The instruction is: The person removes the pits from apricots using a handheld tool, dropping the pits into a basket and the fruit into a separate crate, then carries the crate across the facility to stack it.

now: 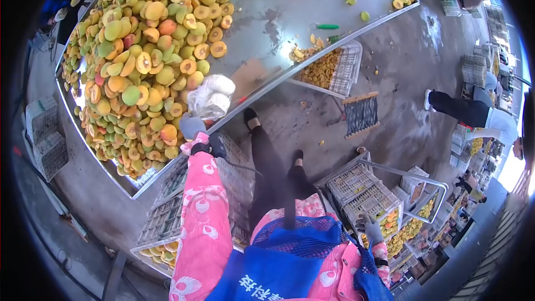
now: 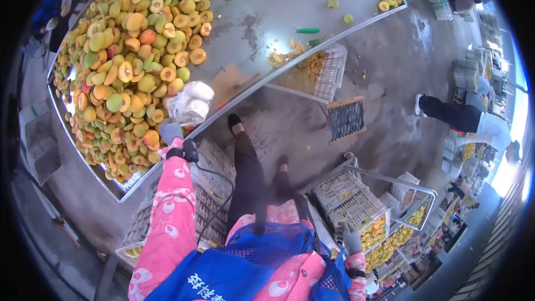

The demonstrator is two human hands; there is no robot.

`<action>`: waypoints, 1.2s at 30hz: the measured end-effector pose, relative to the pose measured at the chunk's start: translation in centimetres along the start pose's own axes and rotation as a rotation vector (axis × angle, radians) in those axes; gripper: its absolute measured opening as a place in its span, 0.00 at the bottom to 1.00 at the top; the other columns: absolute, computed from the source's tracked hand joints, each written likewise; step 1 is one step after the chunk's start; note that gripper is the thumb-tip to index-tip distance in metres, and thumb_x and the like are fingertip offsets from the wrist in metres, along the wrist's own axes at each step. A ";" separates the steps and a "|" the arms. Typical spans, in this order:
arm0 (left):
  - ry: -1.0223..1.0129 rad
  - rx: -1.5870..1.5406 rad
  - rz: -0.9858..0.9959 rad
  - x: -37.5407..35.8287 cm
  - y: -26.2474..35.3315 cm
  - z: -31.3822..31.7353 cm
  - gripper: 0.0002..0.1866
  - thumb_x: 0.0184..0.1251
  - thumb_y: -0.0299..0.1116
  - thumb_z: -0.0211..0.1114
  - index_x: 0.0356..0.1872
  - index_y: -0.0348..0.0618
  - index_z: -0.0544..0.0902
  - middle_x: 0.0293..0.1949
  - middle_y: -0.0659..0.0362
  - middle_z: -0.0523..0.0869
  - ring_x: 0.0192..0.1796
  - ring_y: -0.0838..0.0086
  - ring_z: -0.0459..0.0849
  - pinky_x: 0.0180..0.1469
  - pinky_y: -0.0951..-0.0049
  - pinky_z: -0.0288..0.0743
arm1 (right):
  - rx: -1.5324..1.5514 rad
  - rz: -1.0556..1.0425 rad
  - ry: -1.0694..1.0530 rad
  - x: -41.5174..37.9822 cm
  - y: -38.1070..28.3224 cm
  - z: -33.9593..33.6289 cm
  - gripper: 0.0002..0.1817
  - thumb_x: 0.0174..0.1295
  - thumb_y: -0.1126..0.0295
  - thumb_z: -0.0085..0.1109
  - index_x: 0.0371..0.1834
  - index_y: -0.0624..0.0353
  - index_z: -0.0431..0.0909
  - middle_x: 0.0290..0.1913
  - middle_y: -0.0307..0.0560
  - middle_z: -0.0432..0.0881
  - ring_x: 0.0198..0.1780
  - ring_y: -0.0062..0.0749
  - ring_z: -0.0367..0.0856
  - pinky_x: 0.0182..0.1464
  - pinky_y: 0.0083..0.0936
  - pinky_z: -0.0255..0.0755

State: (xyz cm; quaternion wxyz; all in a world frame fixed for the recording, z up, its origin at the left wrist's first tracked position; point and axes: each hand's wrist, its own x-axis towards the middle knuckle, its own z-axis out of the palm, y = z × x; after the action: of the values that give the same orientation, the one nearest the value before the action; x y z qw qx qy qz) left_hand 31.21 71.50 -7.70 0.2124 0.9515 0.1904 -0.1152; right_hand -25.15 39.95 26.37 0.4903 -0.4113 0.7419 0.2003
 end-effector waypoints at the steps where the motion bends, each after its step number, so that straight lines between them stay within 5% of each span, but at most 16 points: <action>1: 0.058 0.170 0.133 -0.5 0.5 -0.8 0.12 0.57 0.37 0.58 0.33 0.39 0.84 0.35 0.46 0.85 0.42 0.55 0.84 0.44 0.59 0.76 | 0.013 -0.002 -0.013 0.1 -0.3 0.4 0.17 0.71 0.57 0.48 0.49 0.58 0.76 0.36 0.45 0.83 0.32 0.28 0.82 0.34 0.25 0.75; 7: -0.269 0.662 0.427 2.3 -3.9 5.3 0.09 0.55 0.36 0.60 0.27 0.45 0.87 0.34 0.50 0.87 0.34 0.54 0.86 0.36 0.59 0.78 | -0.084 0.019 -0.039 1.5 -1.9 1.3 0.19 0.71 0.56 0.46 0.51 0.59 0.75 0.39 0.46 0.83 0.35 0.30 0.83 0.39 0.26 0.76; 9: -0.357 0.885 0.662 2.1 -3.5 5.8 0.12 0.56 0.38 0.60 0.23 0.44 0.86 0.34 0.51 0.87 0.34 0.55 0.86 0.36 0.58 0.79 | -0.065 -0.065 -0.082 1.9 -2.5 1.1 0.19 0.71 0.56 0.46 0.52 0.59 0.75 0.39 0.46 0.83 0.36 0.30 0.83 0.39 0.25 0.76; 11: -0.334 0.803 0.617 1.0 -3.1 5.9 0.14 0.56 0.42 0.62 0.27 0.42 0.87 0.36 0.49 0.87 0.37 0.54 0.86 0.39 0.59 0.79 | -0.075 -0.100 -0.107 2.1 -2.9 0.8 0.19 0.71 0.56 0.46 0.52 0.59 0.75 0.39 0.45 0.83 0.36 0.29 0.83 0.40 0.26 0.76; 13: -0.202 0.416 0.033 -1.9 0.0 3.4 0.17 0.54 0.44 0.63 0.35 0.40 0.85 0.36 0.47 0.87 0.39 0.53 0.86 0.41 0.58 0.79 | -0.084 -0.095 -0.094 3.1 -2.6 0.2 0.18 0.71 0.56 0.46 0.52 0.58 0.75 0.39 0.45 0.83 0.37 0.29 0.83 0.40 0.26 0.76; 15: -0.338 0.369 0.040 -3.2 -0.1 0.8 0.24 0.53 0.45 0.64 0.45 0.36 0.80 0.38 0.43 0.85 0.41 0.50 0.85 0.42 0.57 0.78 | -0.090 -0.116 -0.122 4.2 -2.4 -0.5 0.18 0.71 0.56 0.47 0.53 0.57 0.75 0.39 0.45 0.83 0.37 0.30 0.83 0.40 0.27 0.76; 17: 0.065 0.342 0.055 -4.0 -3.7 2.1 0.25 0.49 0.47 0.66 0.42 0.35 0.81 0.40 0.39 0.84 0.45 0.46 0.83 0.48 0.53 0.76 | -0.076 -0.113 -0.126 5.9 -2.5 -0.9 0.18 0.71 0.56 0.47 0.51 0.58 0.77 0.37 0.43 0.84 0.33 0.28 0.83 0.36 0.25 0.75; 19: 0.054 0.238 -0.106 -7.4 -1.0 -3.2 0.26 0.51 0.45 0.63 0.46 0.36 0.77 0.44 0.38 0.82 0.48 0.43 0.81 0.51 0.52 0.75 | -0.089 -0.158 -0.178 8.1 -2.7 -1.5 0.19 0.70 0.55 0.48 0.50 0.58 0.76 0.38 0.44 0.84 0.33 0.27 0.83 0.35 0.25 0.75; 23: 0.070 0.029 -0.192 -11.3 -4.5 -6.2 0.26 0.53 0.48 0.62 0.48 0.38 0.78 0.37 0.40 0.84 0.41 0.44 0.83 0.44 0.49 0.75 | -0.191 -0.187 -0.278 14.2 -4.2 -2.7 0.18 0.70 0.56 0.48 0.50 0.59 0.76 0.37 0.45 0.83 0.32 0.30 0.82 0.35 0.26 0.75; 25: -0.045 -0.343 0.000 -15.3 -4.9 -8.9 0.23 0.57 0.47 0.62 0.46 0.39 0.79 0.37 0.44 0.85 0.34 0.52 0.83 0.38 0.57 0.77 | -0.233 -0.287 -0.388 18.4 -6.1 -3.8 0.17 0.70 0.58 0.48 0.50 0.59 0.76 0.36 0.45 0.83 0.31 0.32 0.82 0.34 0.26 0.74; 27: 0.231 0.341 0.720 -17.4 -9.7 -5.8 0.09 0.63 0.34 0.57 0.39 0.45 0.83 0.28 0.55 0.82 0.32 0.59 0.81 0.40 0.63 0.74 | -0.377 -0.349 -0.472 20.3 -9.7 -4.8 0.16 0.70 0.59 0.48 0.50 0.59 0.76 0.35 0.46 0.82 0.31 0.33 0.82 0.33 0.27 0.75; 29: 0.103 0.719 0.653 -31.0 1.5 -18.2 0.08 0.52 0.30 0.60 0.34 0.43 0.79 0.32 0.51 0.80 0.39 0.54 0.80 0.47 0.60 0.73 | -0.476 -0.475 -0.439 24.3 -13.1 -6.0 0.18 0.71 0.57 0.45 0.50 0.60 0.75 0.37 0.48 0.82 0.30 0.33 0.82 0.31 0.36 0.78; 32: -0.257 -0.874 0.134 -37.6 -4.7 -10.2 0.16 0.65 0.40 0.62 0.46 0.38 0.80 0.36 0.51 0.84 0.43 0.62 0.82 0.49 0.63 0.75 | -0.499 -0.558 -0.348 22.3 -19.9 -4.5 0.16 0.71 0.56 0.45 0.46 0.57 0.75 0.32 0.44 0.81 0.26 0.33 0.80 0.25 0.35 0.75; 34: -0.413 -1.224 -0.245 -44.8 -3.8 -17.6 0.16 0.65 0.40 0.62 0.46 0.39 0.79 0.37 0.56 0.83 0.43 0.70 0.80 0.48 0.70 0.75 | -0.548 -0.607 -0.368 20.6 -23.2 -2.2 0.15 0.70 0.56 0.46 0.43 0.56 0.75 0.29 0.42 0.80 0.25 0.32 0.79 0.23 0.32 0.74; 36: -0.233 -1.234 -0.165 -48.4 -9.6 -15.6 0.16 0.65 0.41 0.62 0.46 0.39 0.80 0.39 0.58 0.83 0.43 0.73 0.78 0.47 0.72 0.74 | -0.606 -0.671 -0.326 18.0 -25.7 2.5 0.13 0.69 0.56 0.48 0.37 0.52 0.74 0.23 0.37 0.75 0.20 0.29 0.76 0.18 0.26 0.69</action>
State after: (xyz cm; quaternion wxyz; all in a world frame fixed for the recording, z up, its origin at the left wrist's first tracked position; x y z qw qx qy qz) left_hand -14.18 71.35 17.10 0.7318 0.6172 0.2703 -0.1028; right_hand -6.27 19.35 11.95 0.4956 -0.7157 0.3899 0.3002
